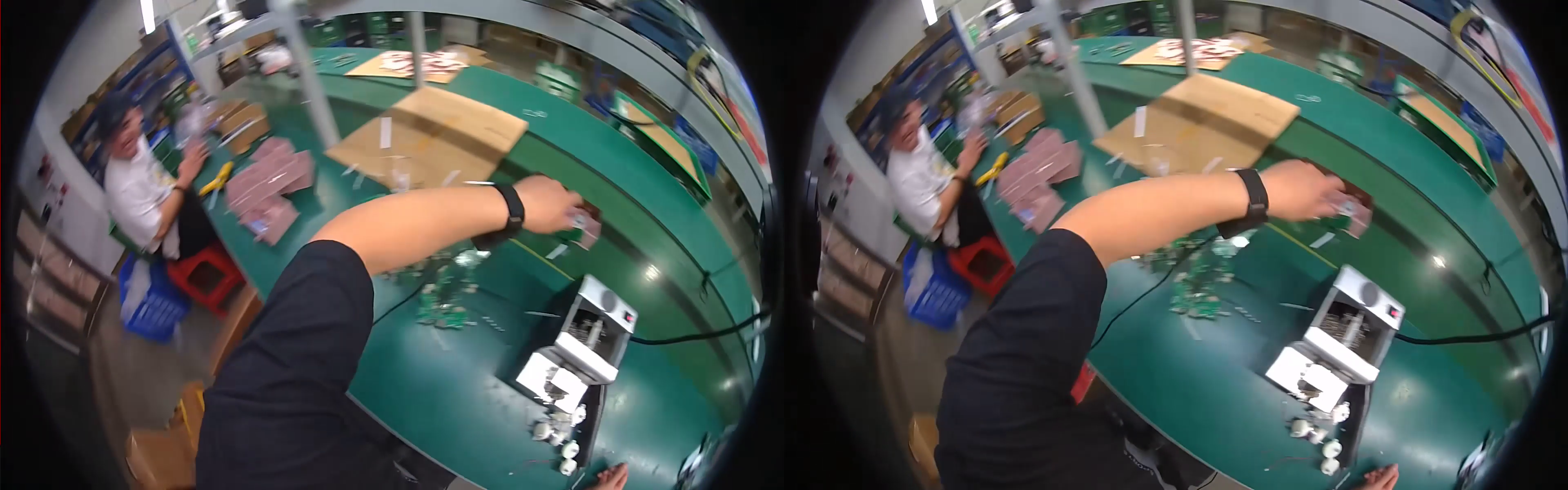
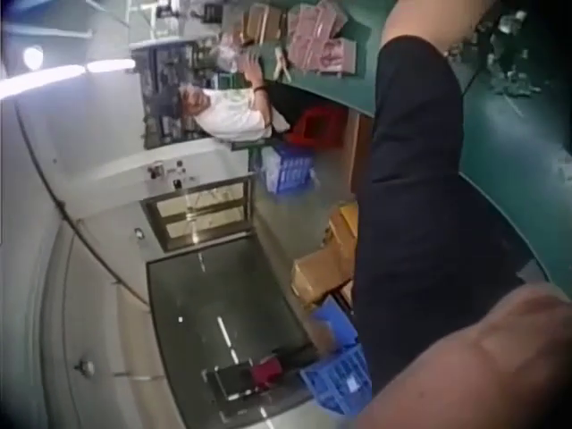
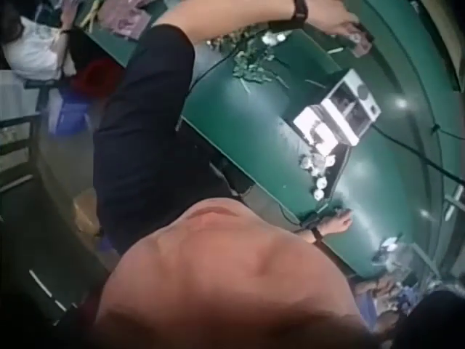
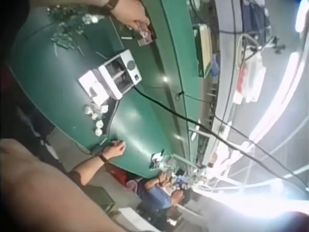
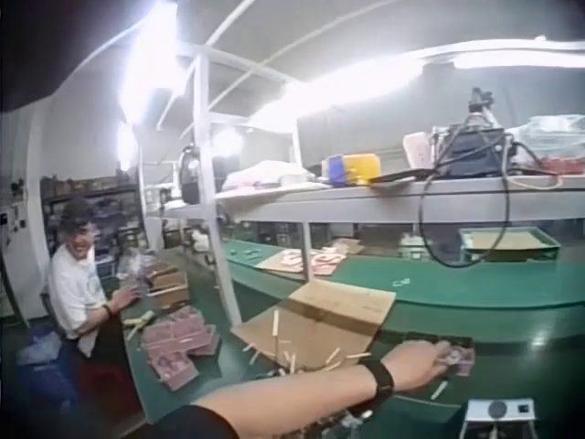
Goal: The person places a motor into a pink plastic housing, connects a circuit board to the internal wiring, and secures the components with a power screwdriver. He then repeats the entire assembly and fastening process for a second housing.
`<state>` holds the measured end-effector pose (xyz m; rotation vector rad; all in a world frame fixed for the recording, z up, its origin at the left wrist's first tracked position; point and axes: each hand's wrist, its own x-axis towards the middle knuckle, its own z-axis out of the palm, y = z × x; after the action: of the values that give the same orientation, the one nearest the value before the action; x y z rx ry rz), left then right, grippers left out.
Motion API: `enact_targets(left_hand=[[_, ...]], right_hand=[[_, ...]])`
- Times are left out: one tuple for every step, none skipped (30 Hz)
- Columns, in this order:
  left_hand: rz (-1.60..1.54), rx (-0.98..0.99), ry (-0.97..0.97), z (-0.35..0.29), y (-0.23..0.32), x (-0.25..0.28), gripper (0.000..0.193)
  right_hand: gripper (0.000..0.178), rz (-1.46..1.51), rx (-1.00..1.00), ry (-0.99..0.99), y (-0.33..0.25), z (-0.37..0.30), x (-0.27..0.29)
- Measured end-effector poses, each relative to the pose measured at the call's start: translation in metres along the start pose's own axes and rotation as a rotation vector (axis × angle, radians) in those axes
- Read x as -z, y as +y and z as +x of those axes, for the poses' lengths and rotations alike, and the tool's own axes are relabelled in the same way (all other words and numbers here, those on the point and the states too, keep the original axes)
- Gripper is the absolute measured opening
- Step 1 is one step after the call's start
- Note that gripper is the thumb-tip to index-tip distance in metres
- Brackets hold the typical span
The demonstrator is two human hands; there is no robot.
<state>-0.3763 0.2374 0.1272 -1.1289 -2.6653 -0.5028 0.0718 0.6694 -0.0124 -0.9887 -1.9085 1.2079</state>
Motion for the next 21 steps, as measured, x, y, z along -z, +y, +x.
enact_targets(left_hand=[[-0.023,-0.121,0.059,-0.027,0.016,0.019,0.040],[-0.044,-0.130,0.054,-0.063,0.029,0.037,0.038],[-0.061,-0.149,0.051,-0.106,0.041,0.061,0.037],[-0.062,-0.132,0.064,-0.145,0.045,0.076,0.033],[-0.059,-0.111,0.079,-0.187,0.047,0.092,0.030],[-0.011,-0.016,0.086,-0.227,0.048,0.105,0.030],[0.048,0.082,0.096,-0.265,0.043,0.120,0.029],[0.089,0.115,0.147,-0.287,0.025,0.123,0.030],[0.131,0.161,0.196,-0.311,-0.001,0.122,0.031],[0.230,0.263,0.305,-0.354,-0.025,0.136,0.032],[0.299,0.315,0.415,-0.375,-0.052,0.144,0.032],[0.369,0.435,0.424,-0.397,-0.081,0.155,0.036],[0.429,0.562,0.429,-0.415,-0.105,0.164,0.039],[0.437,0.571,0.434,-0.427,-0.115,0.175,0.039],[0.453,0.789,0.366,-0.436,-0.125,0.184,0.044],[0.462,1.002,0.293,-0.442,-0.132,0.192,0.048],[0.463,1.003,0.294,-0.443,-0.141,0.197,0.048],[0.454,1.129,0.214,-0.441,-0.149,0.200,0.050],[0.444,1.249,0.129,-0.437,-0.158,0.203,0.052],[0.430,1.366,0.041,-0.434,-0.166,0.205,0.054],[0.428,1.359,0.041,-0.433,-0.173,0.207,0.054]], right_hand=[[0.036,-0.053,0.076,0.001,0.003,0.005,0.001],[0.036,-0.046,0.089,-0.032,0.005,0.008,0.000],[0.037,-0.032,0.078,-0.058,0.006,0.011,-0.005],[0.038,-0.019,0.065,-0.079,0.007,0.013,-0.008],[0.039,-0.004,0.054,-0.104,0.008,0.015,-0.012],[0.039,0.011,0.065,-0.124,0.012,0.017,-0.009],[0.040,0.007,0.115,-0.157,0.017,0.020,-0.008],[0.041,-0.007,0.159,-0.153,0.011,0.012,0.002],[0.039,0.004,0.037,-0.072,-0.002,0.003,0.012],[0.038,0.023,-0.078,-0.056,-0.016,0.002,-0.002],[0.038,0.036,-0.072,-0.066,-0.024,-0.007,-0.003],[0.038,-0.001,-0.009,-0.081,-0.031,-0.016,-0.004],[0.037,-0.048,0.057,-0.098,-0.040,-0.021,-0.006],[0.037,-0.090,0.121,-0.117,-0.046,-0.026,-0.008],[0.037,-0.086,0.126,-0.123,-0.050,-0.033,-0.011],[0.036,-0.133,0.179,-0.135,-0.054,-0.040,-0.011],[0.035,-0.182,0.231,-0.144,-0.058,-0.047,-0.011],[0.034,-0.233,0.282,-0.152,-0.062,-0.053,-0.009],[0.034,-0.285,0.330,-0.156,-0.065,-0.061,-0.007],[0.033,-0.338,0.378,-0.159,-0.069,-0.069,-0.004],[0.032,-0.391,0.425,-0.160,-0.073,-0.076,-0.001]])
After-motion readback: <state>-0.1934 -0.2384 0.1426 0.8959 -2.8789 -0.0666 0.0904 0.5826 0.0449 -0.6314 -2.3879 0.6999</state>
